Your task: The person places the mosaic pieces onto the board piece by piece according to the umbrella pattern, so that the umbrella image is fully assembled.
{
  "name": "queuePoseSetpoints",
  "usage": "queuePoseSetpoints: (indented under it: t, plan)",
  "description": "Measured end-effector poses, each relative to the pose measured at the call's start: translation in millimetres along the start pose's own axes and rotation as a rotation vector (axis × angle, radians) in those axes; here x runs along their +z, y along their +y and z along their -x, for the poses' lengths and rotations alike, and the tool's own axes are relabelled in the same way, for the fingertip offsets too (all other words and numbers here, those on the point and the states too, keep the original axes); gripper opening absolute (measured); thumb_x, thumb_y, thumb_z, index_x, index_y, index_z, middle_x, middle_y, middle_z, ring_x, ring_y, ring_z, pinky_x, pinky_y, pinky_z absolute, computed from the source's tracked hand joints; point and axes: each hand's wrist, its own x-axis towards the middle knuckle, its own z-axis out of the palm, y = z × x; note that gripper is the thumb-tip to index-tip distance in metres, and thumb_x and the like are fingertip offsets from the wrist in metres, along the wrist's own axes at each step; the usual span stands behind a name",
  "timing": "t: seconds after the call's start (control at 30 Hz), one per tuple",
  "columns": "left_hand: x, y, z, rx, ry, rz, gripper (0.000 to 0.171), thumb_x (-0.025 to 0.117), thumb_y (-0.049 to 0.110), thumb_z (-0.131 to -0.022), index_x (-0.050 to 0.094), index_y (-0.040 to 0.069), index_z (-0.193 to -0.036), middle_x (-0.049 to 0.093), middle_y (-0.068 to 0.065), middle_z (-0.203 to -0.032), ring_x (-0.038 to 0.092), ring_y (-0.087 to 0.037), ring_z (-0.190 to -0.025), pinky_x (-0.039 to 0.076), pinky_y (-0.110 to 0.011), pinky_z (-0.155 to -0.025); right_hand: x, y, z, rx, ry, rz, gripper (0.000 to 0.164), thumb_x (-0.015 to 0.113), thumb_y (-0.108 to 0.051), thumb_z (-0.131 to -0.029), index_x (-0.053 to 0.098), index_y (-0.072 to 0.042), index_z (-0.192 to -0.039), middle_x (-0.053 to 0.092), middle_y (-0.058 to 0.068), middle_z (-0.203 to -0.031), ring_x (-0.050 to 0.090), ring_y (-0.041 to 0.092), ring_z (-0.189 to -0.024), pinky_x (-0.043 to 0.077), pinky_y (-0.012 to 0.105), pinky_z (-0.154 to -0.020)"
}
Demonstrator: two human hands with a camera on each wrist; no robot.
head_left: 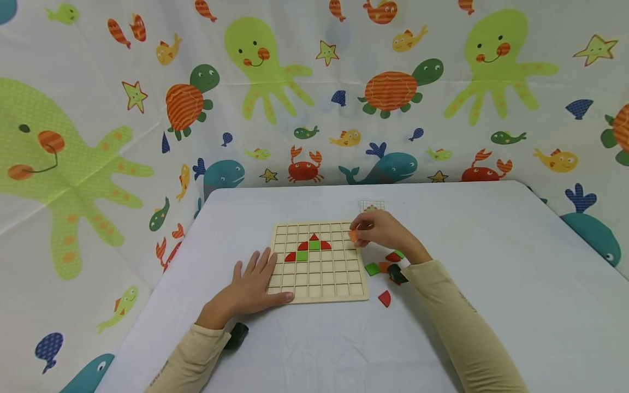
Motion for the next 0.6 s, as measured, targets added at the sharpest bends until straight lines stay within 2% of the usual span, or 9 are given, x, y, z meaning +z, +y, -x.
queuePoseSetpoints:
  t: [0.17, 0.43, 0.6]
  plan:
    - [-0.6, 0.8, 0.3, -0.001, 0.001, 0.003, 0.118, 0.070, 0.069, -0.091, 0.020, -0.005, -0.168, 0.010, -0.026, -0.176, 0.002, -0.050, -0.161, -0.002, -0.075, -0.120, 9, -7, -2, -0.009, 0.004, -0.083, 0.019, 0.069, 0.001, -0.101, 0.074, 0.004, -0.119, 0.071, 0.015, -0.103, 0.076, 0.025, -0.081, 0.063, 0.036, -0.081]
    - [0.3, 0.4, 0.6, -0.002, 0.002, -0.009, 0.118, 0.070, 0.070, -0.091, 0.020, -0.004, -0.168, 0.010, -0.025, -0.177, 0.002, -0.050, -0.161, -0.002, -0.075, -0.120, 20, -13, -4, 0.002, -0.022, -0.258, 0.010, 0.067, 0.000, -0.103, 0.074, 0.004, -0.108, 0.072, 0.017, -0.104, 0.078, 0.031, -0.090, 0.062, 0.038, -0.088]
    - [0.0, 0.8, 0.4, -0.001, 0.002, -0.008, 0.118, 0.069, 0.071, -0.091, 0.020, -0.004, -0.168, 0.010, -0.025, -0.176, 0.002, -0.050, -0.161, -0.001, -0.075, -0.120, 27, -15, -6, 0.021, -0.018, -0.308, 0.014, 0.068, -0.002, -0.104, 0.075, 0.004, -0.113, 0.074, 0.017, -0.108, 0.078, 0.032, -0.092, 0.061, 0.040, -0.091]
